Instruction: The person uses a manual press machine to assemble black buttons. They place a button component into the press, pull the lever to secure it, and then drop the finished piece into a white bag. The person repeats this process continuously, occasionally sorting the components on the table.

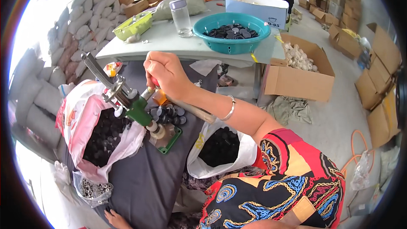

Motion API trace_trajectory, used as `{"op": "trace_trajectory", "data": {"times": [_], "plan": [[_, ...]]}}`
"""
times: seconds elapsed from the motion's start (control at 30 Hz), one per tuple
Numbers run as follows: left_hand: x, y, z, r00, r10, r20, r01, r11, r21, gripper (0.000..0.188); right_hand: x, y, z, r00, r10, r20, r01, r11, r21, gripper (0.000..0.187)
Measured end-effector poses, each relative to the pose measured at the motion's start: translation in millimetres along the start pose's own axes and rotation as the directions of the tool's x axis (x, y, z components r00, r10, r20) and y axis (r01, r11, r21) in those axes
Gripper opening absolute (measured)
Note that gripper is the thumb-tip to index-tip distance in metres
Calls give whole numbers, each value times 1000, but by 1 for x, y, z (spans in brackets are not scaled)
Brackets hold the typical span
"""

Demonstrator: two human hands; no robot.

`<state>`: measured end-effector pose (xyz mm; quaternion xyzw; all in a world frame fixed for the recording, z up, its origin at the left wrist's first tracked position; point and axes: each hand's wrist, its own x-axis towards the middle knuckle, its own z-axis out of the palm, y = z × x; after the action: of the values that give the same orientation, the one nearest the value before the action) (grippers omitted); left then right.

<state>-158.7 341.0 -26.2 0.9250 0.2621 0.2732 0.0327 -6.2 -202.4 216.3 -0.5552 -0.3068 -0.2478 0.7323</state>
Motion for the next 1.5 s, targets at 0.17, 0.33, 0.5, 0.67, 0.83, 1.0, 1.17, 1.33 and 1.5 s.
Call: {"op": "trace_trajectory", "data": {"times": [0.17,0.33,0.5,0.67,0.83,1.0,1.17,1.33,1.5], "plan": [[-5,2,12,988,23,151,-51,982,184,53,4,7,-1,1000,-12,2,12,1000,21,20],[-7,-10,19,988,49,147,-82,969,232,54,6,7,1,999,-30,17,30,999,30,22],[-10,13,2,980,16,199,-64,970,235,55,7,8,1,999,-38,6,38,999,-2,23],[-21,25,4,977,134,167,-172,955,242,58,8,9,3,999,-35,9,35,999,3,23],[-27,30,2,971,126,201,-162,971,173,61,8,12,0,998,-62,11,63,998,-11,23],[-37,42,-5,962,178,207,-210,967,144,60,7,12,2,998,-62,8,62,998,-27,22],[-48,70,-15,973,180,146,-197,974,111,55,7,13,-1,998,-70,-3,69,997,-23,21],[-23,84,-31,971,111,210,-132,987,88,47,10,15,0,991,-134,-30,133,991,-31,27],[4,59,-31,928,171,332,-231,961,153,37,11,15,7,994,-106,-4,106,994,-32,21]]}}
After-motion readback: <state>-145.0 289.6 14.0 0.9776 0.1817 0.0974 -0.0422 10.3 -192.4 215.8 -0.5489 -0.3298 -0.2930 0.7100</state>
